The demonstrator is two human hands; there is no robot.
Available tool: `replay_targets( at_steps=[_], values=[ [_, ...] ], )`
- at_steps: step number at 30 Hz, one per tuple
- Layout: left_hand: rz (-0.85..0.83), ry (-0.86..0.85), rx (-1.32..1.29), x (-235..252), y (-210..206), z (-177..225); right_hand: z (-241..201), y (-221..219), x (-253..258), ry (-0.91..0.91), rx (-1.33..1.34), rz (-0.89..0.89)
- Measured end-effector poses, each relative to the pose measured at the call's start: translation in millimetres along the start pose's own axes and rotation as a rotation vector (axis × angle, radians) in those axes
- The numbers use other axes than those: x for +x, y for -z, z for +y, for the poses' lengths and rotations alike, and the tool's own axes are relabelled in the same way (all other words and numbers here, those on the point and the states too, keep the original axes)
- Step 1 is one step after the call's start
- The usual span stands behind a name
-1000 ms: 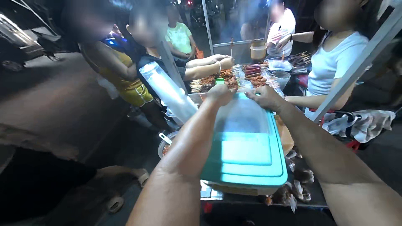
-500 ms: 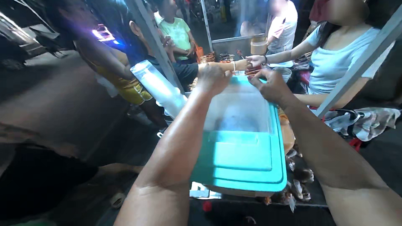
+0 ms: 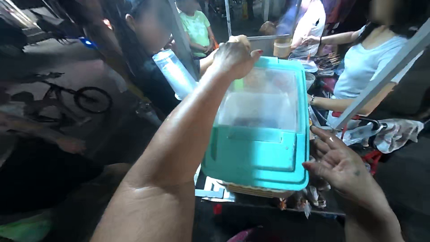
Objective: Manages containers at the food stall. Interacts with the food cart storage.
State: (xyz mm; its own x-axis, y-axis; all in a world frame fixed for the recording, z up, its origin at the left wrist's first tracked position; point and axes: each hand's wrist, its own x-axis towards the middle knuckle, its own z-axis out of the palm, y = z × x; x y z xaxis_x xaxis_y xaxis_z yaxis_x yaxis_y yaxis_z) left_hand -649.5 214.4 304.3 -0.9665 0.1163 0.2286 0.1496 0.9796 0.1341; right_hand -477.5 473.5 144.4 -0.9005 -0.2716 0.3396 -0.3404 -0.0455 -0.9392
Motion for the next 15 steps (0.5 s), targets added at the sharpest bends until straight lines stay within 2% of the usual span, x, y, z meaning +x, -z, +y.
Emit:
replay_targets(
  at_steps=[3,9,15],
  values=[
    [0.043,-0.022,0.052,-4.2,19.5,3.7,-6.4,-7.4,0.8,0.029,0.068,0.088],
    [0.080,-0.037,0.042,-31.5,59.0,1.1,-14.5,-7.4,6.6,0.140,0.070,0.088],
    [0.343,-0.092,-0.090,-77.7,77.5,-21.4,-22.5,-30.0,-13.7,0.354,0.022,0.005]
  ],
)
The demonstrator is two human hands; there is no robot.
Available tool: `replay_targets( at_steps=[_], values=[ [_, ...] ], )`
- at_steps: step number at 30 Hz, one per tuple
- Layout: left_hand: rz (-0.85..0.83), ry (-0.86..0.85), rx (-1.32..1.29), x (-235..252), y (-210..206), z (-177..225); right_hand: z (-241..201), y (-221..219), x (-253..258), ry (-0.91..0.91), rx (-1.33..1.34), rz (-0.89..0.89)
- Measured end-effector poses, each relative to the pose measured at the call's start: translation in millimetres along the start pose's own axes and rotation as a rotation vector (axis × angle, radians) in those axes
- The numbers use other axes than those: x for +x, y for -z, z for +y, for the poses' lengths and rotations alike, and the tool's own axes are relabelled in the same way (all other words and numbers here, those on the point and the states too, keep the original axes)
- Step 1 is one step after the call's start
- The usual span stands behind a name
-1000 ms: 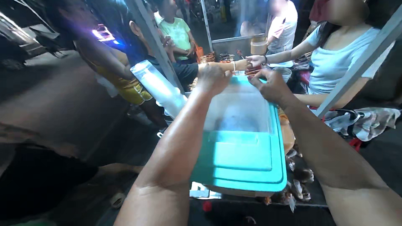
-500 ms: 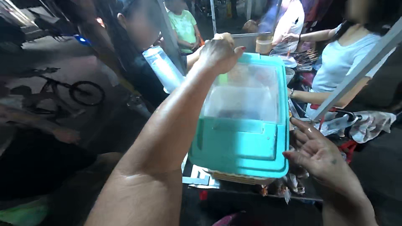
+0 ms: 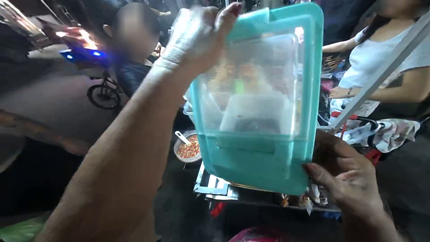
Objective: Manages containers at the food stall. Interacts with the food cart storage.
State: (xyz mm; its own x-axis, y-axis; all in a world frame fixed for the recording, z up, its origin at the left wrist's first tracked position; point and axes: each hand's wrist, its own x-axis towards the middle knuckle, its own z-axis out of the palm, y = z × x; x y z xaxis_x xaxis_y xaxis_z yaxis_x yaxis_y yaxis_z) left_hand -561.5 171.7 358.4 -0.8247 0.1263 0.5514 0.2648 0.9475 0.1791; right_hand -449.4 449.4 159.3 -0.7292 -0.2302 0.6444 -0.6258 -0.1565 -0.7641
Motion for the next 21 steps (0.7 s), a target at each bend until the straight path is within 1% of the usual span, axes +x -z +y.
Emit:
replay_targets(
  at_steps=[2,4,5,6,8,9,10,11,12,14,16,18,19,21],
  values=[
    [0.082,-0.025,0.107,-20.1,19.3,-10.3,2.0,-2.8,-2.2,-0.017,0.021,-0.075],
    [0.073,-0.047,0.285,-34.9,38.7,-39.0,2.2,-1.7,-2.3,-0.040,0.089,-0.164],
    [0.081,-0.030,0.310,-42.5,46.5,-55.0,1.3,-1.0,-0.6,-0.040,0.127,-0.179],
    [0.142,0.031,0.261,-51.0,49.3,-70.7,-1.0,-0.2,2.9,-0.038,0.141,-0.158],
    [0.247,0.260,0.106,-67.2,44.8,-86.6,-9.9,6.7,16.7,-0.017,0.029,-0.047],
    [0.265,0.380,0.013,-76.5,41.2,-84.9,-15.3,13.5,28.6,-0.005,-0.073,0.035],
    [0.272,0.459,-0.087,-88.7,37.3,-79.0,-18.6,23.2,44.7,0.016,-0.180,0.096],
    [0.268,0.514,-0.186,-103.4,32.1,-71.3,-20.2,34.6,64.9,0.014,-0.259,0.128],
    [0.262,0.538,-0.292,-119.9,25.5,-64.4,-19.0,44.7,88.3,-0.020,-0.276,0.160],
    [0.159,0.532,-0.519,-159.1,9.5,-52.5,-9.4,57.7,138.0,-0.146,-0.268,0.186],
    [0.068,0.509,-0.701,-199.6,-12.9,-38.8,11.7,61.7,183.0,-0.306,-0.304,0.116],
    [-0.040,0.544,-0.876,-234.8,-34.0,-11.1,45.2,56.5,217.1,-0.407,-0.403,-0.023],
    [-0.120,0.567,-0.966,-249.6,-42.7,2.8,60.9,51.0,230.0,-0.448,-0.465,-0.109],
    [-0.278,0.587,-1.088,-272.5,-59.2,22.6,89.2,30.3,250.7,-0.494,-0.610,-0.270]
  ],
)
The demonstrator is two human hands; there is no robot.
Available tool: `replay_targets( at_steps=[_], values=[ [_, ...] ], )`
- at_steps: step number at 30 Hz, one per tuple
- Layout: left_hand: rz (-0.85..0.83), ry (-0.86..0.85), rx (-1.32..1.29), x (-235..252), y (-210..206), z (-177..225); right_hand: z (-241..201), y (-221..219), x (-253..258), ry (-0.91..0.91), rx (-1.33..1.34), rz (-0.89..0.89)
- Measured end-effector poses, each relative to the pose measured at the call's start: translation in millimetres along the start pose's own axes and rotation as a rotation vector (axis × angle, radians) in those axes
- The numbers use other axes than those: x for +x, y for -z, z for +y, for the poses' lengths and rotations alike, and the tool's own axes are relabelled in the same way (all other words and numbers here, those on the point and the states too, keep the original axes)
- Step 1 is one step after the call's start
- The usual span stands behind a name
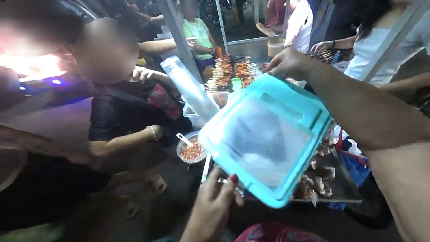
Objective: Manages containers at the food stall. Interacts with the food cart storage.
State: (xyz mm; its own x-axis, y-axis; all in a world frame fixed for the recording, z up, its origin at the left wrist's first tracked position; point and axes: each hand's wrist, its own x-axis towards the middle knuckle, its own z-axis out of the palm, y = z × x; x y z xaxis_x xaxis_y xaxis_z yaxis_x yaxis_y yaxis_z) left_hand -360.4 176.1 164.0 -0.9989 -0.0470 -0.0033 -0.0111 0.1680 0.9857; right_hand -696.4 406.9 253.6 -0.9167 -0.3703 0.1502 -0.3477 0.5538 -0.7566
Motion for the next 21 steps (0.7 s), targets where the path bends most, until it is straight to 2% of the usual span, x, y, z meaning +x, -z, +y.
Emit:
replay_targets(
  at_steps=[2,4,8,11,13,15,17,21],
  values=[
    [-0.040,-0.007,0.069,-2.3,-16.4,-14.1,-2.9,-27.1,25.6,0.007,-0.178,-0.100],
    [0.039,-0.087,0.231,3.8,-29.0,-23.3,-7.5,-48.5,41.4,0.039,-0.281,-0.187],
    [0.197,-0.209,0.608,13.9,-36.4,-30.0,-7.8,-69.7,53.2,0.101,-0.200,-0.247],
    [0.431,-0.520,0.994,10.7,-37.8,-27.4,-4.9,-72.8,55.4,0.128,-0.010,-0.263],
    [0.517,-0.734,1.122,9.6,-35.4,-21.4,-0.7,-67.5,55.7,0.157,0.107,-0.279],
    [0.388,-0.820,1.169,13.3,-32.2,-19.0,3.5,-54.7,47.9,0.167,0.071,-0.286],
    [0.263,-0.866,1.237,25.8,-30.9,-21.4,5.8,-38.8,30.1,0.127,-0.087,-0.365],
    [0.202,-0.857,1.260,44.5,-27.4,-21.6,20.2,-37.5,21.0,0.206,-0.304,-0.409]
  ],
)
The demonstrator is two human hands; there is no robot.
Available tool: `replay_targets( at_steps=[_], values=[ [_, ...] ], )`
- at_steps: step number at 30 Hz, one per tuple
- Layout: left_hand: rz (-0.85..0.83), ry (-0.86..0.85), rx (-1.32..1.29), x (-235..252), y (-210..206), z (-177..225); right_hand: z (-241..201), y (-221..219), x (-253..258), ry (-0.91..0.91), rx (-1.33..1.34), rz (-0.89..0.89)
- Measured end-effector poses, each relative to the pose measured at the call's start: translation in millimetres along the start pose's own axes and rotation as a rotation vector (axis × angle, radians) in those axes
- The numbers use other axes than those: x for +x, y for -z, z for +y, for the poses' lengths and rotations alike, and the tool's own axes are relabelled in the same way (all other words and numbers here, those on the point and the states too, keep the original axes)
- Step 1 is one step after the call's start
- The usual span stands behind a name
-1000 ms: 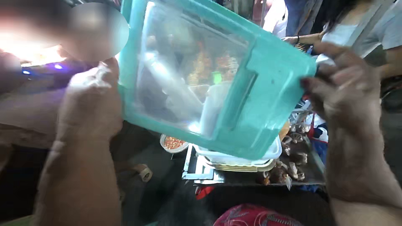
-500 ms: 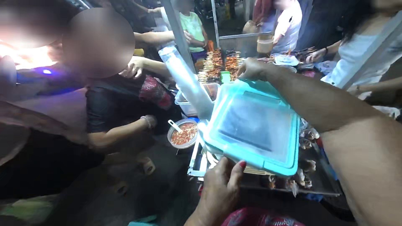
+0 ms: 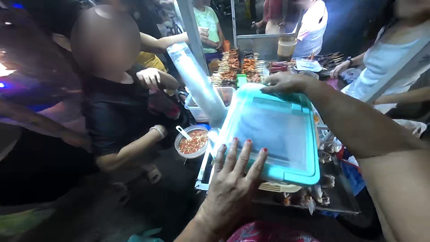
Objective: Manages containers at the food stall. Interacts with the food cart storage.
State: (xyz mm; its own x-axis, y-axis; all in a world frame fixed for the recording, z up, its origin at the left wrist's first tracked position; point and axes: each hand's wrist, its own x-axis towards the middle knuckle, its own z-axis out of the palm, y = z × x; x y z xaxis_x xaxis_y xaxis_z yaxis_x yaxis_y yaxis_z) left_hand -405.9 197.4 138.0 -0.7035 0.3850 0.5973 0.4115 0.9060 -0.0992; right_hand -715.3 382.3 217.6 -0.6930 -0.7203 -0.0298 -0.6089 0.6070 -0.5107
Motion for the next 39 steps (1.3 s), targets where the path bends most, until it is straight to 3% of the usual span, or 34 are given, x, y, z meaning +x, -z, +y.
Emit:
replay_targets(
  at_steps=[8,13,20,27,33,39],
  values=[
    [0.005,-0.021,-0.018,-6.5,4.2,-8.4,-7.5,-30.7,12.0,-0.052,0.002,0.085],
    [0.007,-0.094,-0.068,24.3,28.9,-28.8,-10.9,-19.9,17.6,-0.026,-0.004,0.023],
    [-0.091,-0.163,-0.190,64.3,55.1,-72.7,-11.1,-6.8,26.6,-0.167,0.034,-0.106],
    [-0.047,-0.166,-0.108,40.0,39.6,-60.7,-12.9,-8.0,12.3,-0.113,0.005,-0.025],
    [-0.079,-0.234,-0.114,58.8,53.4,-64.3,-21.8,1.4,-17.1,-0.233,0.036,-0.030],
    [-0.092,-0.273,-0.015,4.8,17.9,-24.8,0.2,-33.6,-32.5,-0.157,-0.134,0.115]
  ],
)
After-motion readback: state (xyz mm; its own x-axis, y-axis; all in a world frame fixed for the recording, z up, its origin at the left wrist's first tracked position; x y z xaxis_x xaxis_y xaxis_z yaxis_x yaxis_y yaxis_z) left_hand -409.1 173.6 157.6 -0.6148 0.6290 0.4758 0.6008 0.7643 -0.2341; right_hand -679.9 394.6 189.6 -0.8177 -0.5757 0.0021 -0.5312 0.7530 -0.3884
